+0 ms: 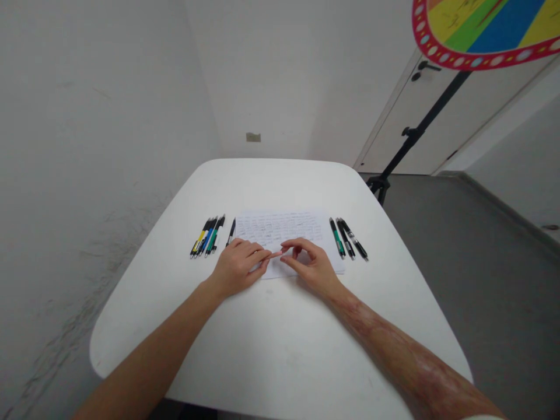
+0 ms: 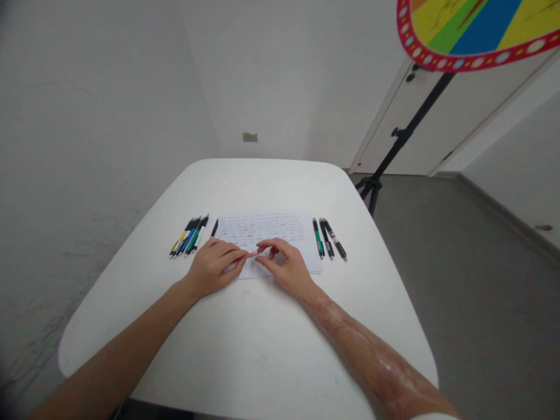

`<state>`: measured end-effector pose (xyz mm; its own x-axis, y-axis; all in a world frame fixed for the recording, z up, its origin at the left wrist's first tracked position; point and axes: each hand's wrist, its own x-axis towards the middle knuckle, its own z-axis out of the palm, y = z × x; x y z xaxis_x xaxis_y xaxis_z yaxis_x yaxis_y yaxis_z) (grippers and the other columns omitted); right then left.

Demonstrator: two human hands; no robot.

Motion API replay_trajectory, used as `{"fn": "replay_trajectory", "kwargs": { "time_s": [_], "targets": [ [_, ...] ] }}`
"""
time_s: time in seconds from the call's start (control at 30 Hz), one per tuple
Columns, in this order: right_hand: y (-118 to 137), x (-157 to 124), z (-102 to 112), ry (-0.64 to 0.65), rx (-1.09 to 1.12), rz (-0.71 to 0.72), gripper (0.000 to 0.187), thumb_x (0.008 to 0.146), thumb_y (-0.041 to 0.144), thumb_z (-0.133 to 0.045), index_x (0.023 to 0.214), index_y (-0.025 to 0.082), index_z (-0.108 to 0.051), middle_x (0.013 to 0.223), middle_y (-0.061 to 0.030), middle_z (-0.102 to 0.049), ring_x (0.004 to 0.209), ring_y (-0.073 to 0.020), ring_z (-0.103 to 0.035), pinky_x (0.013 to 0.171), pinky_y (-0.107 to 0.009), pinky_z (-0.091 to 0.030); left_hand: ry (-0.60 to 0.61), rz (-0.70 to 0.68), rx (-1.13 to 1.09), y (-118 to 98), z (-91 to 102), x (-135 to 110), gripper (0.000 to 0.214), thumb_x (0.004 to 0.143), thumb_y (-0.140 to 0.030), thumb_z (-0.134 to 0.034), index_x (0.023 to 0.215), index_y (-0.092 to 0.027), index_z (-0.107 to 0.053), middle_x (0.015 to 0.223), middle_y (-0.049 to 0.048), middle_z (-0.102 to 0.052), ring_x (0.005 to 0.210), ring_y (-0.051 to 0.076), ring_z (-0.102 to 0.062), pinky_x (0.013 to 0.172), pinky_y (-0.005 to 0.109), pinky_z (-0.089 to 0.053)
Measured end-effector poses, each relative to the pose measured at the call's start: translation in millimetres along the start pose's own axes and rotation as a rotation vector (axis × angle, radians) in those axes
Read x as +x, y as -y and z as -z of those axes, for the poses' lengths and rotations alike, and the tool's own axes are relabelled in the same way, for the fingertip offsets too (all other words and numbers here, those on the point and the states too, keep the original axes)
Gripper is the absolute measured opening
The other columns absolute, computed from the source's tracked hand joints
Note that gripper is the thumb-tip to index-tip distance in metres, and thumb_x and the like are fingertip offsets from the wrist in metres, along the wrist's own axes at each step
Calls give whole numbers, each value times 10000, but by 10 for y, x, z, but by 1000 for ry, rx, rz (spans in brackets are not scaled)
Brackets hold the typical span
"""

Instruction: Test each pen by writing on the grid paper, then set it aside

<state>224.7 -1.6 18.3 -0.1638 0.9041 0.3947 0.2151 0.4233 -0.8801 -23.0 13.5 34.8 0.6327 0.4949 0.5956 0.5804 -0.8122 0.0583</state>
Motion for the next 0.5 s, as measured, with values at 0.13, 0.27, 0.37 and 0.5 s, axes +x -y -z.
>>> {"fn": "replay_trajectory", "kwargs": {
  "time_s": [0.13,0.27,0.37,0.5],
  "targets": [
    [27,10,87,-8,-129,60,227,965,270,-794,1187,285,-746,1113,-46,-790,896,-218,-673,873,-402,-559,-19,1,4,24,-15,-12,116,1084,-209,-645,1140,-226,-746,992,18,-819,851,181,-718,825,392,-457],
    [26,114,371,37,-453,177,168,937,211,-721,1095,259,-752,1056,-89,-749,968,-272,-672,879,-437,-536,-25,18,12,29,-16,-4,131,1083,-193,-650,1167,-236,-741,995,12,-819,863,176,-728,817,391,-459],
    [-22,187,593,183,-693,166,158,850,186,-773,996,244,-762,906,-70,-730,873,-276,-658,837,-433,-501,-22,30,5,16,-14,15,147,1088,-177,-639,1180,-236,-738,976,5,-814,881,170,-742,810,384,-463],
    [-111,198,730,251,-731,94,107,832,163,-798,886,243,-753,832,-62,-724,766,-241,-631,747,-380,-474,-9,58,6,1,-14,26,134,1086,-179,-632,1144,-227,-742,965,15,-814,896,175,-751,821,385,-479]
  ]
}}
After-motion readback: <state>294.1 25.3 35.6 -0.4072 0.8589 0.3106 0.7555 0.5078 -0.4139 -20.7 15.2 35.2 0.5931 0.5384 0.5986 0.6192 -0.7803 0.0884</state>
